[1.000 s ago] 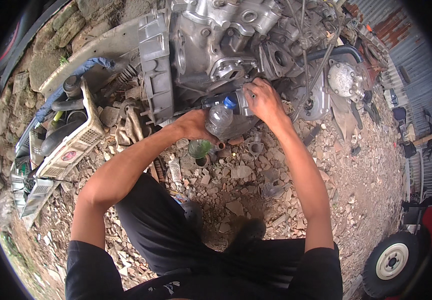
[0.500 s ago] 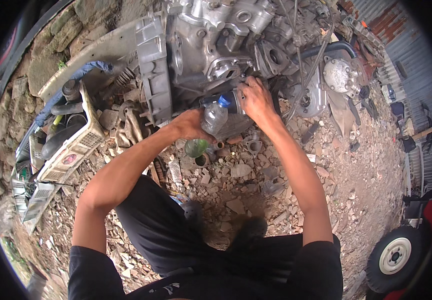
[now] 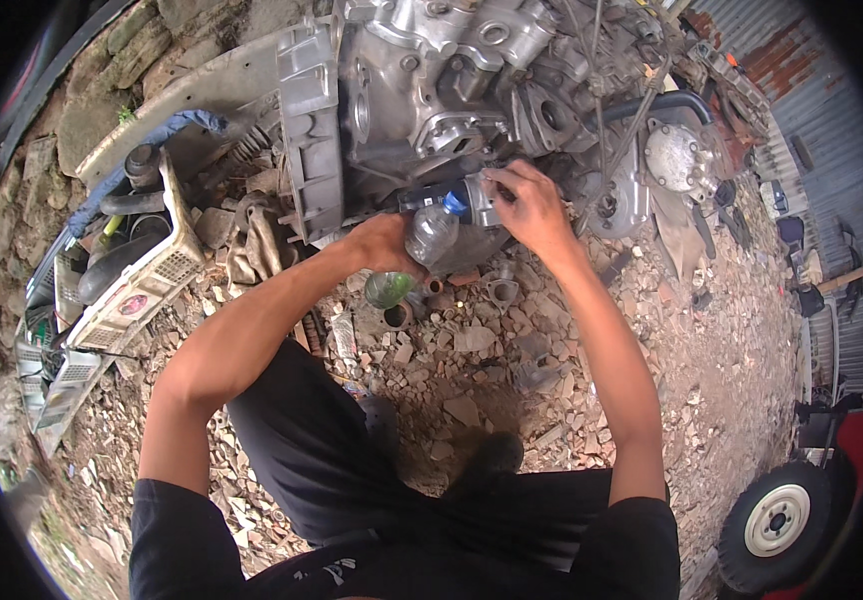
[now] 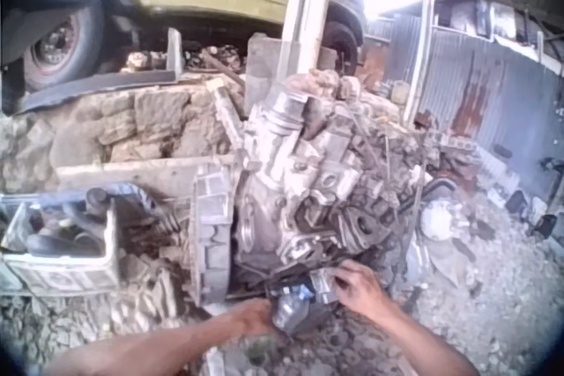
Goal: The person pours liquid from a plastic bottle onto the engine block and then uses a metal scribe to clean the mounting surfaces by hand.
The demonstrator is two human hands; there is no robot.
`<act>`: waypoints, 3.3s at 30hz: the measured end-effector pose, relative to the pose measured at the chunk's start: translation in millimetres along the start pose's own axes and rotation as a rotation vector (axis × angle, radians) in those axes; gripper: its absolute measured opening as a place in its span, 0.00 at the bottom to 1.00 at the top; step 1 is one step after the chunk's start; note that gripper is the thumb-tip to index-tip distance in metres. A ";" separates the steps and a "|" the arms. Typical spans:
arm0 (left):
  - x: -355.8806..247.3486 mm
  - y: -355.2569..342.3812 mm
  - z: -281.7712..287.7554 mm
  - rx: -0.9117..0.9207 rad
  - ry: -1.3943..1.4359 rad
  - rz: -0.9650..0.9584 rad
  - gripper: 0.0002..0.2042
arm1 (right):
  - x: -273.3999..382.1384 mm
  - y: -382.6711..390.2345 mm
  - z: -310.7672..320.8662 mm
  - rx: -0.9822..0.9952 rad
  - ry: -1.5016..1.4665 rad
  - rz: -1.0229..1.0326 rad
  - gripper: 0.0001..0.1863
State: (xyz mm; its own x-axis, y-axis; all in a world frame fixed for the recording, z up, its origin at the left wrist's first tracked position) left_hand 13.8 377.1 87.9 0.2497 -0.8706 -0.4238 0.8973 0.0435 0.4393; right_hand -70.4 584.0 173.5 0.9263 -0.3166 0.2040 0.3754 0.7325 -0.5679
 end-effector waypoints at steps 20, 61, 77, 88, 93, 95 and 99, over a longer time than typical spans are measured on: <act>-0.7 -4.6 -2.1 -0.013 -0.042 0.007 0.45 | 9.0 -4.7 -16.9 -0.103 0.143 -0.048 0.10; 4.8 0.5 1.2 -0.065 0.007 -0.011 0.40 | -3.2 -12.3 -41.6 0.101 0.452 0.002 0.12; -4.6 6.5 7.9 -0.028 -0.013 0.001 0.41 | -13.7 -18.6 -36.1 0.255 0.461 0.138 0.11; 15.4 6.6 7.7 -0.091 0.013 -0.026 0.43 | 10.8 -33.5 -18.9 0.351 0.225 0.025 0.11; 12.1 4.8 6.9 -0.065 0.048 -0.068 0.41 | -10.9 -32.4 -25.9 0.446 0.312 -0.087 0.09; 13.2 6.5 4.8 -0.128 0.066 -0.078 0.41 | 14.1 -34.0 -26.4 0.469 0.390 0.004 0.09; 13.7 1.3 8.8 -0.062 0.046 -0.071 0.44 | -3.0 -35.3 -19.8 0.295 0.243 0.188 0.07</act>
State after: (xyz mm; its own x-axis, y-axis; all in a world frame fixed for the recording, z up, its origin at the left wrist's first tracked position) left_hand 15.2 361.0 89.6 0.2000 -0.8493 -0.4885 0.9336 0.0139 0.3580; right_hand -87.0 547.2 177.2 0.9587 -0.2683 -0.0947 0.2263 0.9208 -0.3176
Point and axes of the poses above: each hand's wrist, its own y-axis away from the middle knuckle, its own z-axis out of the back of the hand, x = y × z, the point moved 3 cm from there along -y, towards the middle knuckle, and after that the axes turned 14 degrees about z, right-handed, at the moved point
